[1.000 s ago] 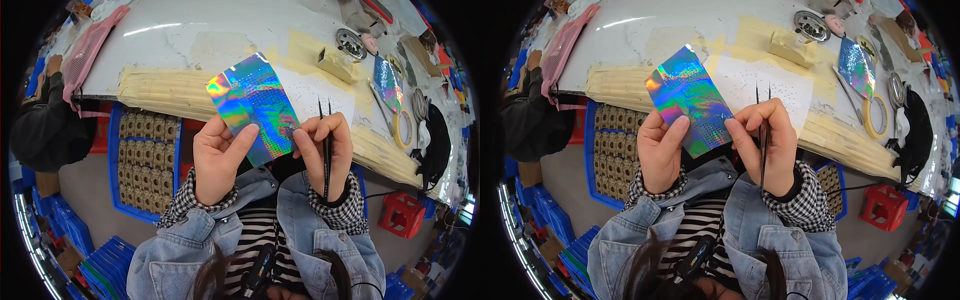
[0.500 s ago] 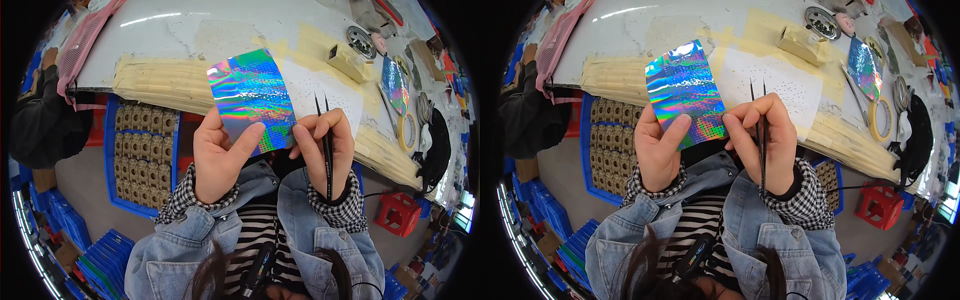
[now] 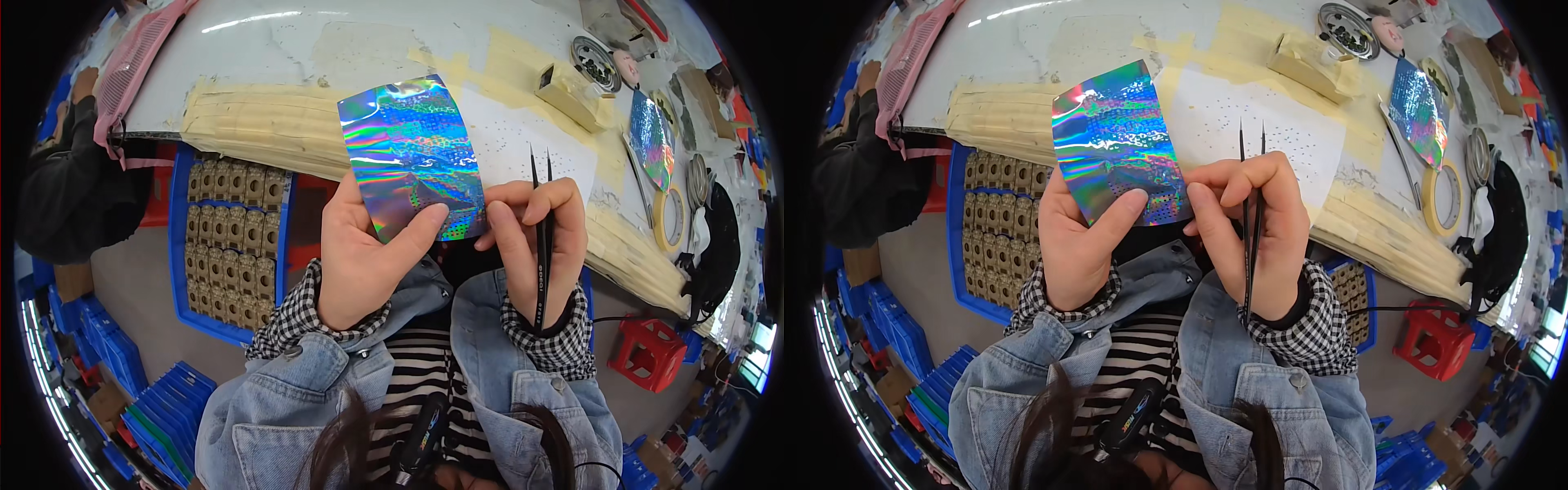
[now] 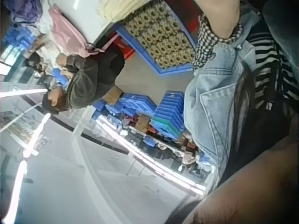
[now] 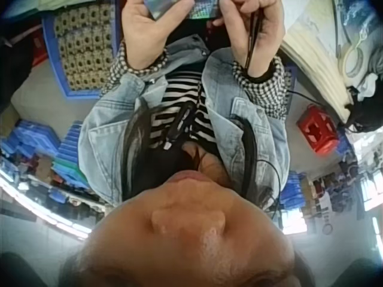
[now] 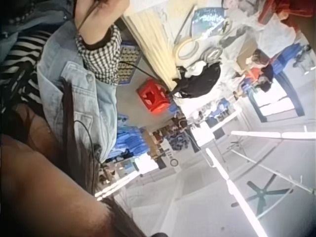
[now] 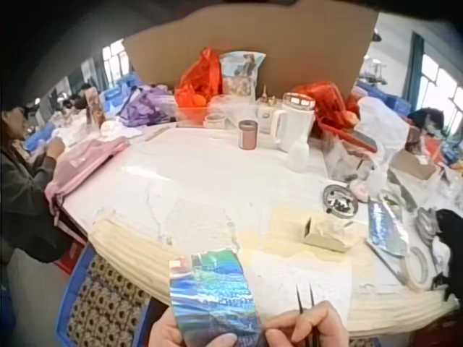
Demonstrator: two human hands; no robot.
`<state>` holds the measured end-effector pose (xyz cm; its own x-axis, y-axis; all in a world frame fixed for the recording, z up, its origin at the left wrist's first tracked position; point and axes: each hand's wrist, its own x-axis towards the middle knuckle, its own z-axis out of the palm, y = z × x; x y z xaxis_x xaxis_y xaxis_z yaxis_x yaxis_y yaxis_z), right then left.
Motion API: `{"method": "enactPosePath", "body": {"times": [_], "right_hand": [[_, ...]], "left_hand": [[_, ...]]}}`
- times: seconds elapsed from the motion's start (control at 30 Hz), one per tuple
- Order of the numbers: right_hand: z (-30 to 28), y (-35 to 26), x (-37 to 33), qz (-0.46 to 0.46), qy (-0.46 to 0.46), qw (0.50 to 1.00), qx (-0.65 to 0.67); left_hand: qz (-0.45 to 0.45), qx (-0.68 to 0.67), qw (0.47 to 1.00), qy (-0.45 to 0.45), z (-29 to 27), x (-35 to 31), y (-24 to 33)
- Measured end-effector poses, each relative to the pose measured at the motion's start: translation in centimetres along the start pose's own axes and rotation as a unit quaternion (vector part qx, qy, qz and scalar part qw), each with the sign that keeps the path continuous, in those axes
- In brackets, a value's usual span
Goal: Using tweezers to remove small circular waste pieces from a holographic sticker sheet.
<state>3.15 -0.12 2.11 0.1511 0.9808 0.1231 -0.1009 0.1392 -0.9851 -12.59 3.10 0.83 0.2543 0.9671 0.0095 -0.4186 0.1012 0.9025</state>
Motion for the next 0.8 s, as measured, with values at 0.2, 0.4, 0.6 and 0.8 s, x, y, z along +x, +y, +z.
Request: {"method": "enactPosePath", "body": {"times": [0.2,0.4,0.6,0.8], "right_hand": [[-0.6,0.0,-0.1,-0.004,-0.010,1.000,-0.021],[-2.0,-1.0,-0.1,-0.013,-0.083,0.996,-0.040],[-3.4,-2.7,0.8,-0.024,-0.129,0.987,-0.097],[-3.6,-2.6,1.9,-0.072,-0.102,0.981,-0.147]], "left_hand": [[-0.023,0.001,1.000,-0.014,0.4,0.0,0.2],[-0.024,-0.169,0.985,0.012,-0.9,1.0,1.4],[-0.072,-0.006,0.996,-0.051,-3.3,1.9,4.3],[-0.089,0.029,0.992,-0.086,-2.9,1.7,4.6]]}}
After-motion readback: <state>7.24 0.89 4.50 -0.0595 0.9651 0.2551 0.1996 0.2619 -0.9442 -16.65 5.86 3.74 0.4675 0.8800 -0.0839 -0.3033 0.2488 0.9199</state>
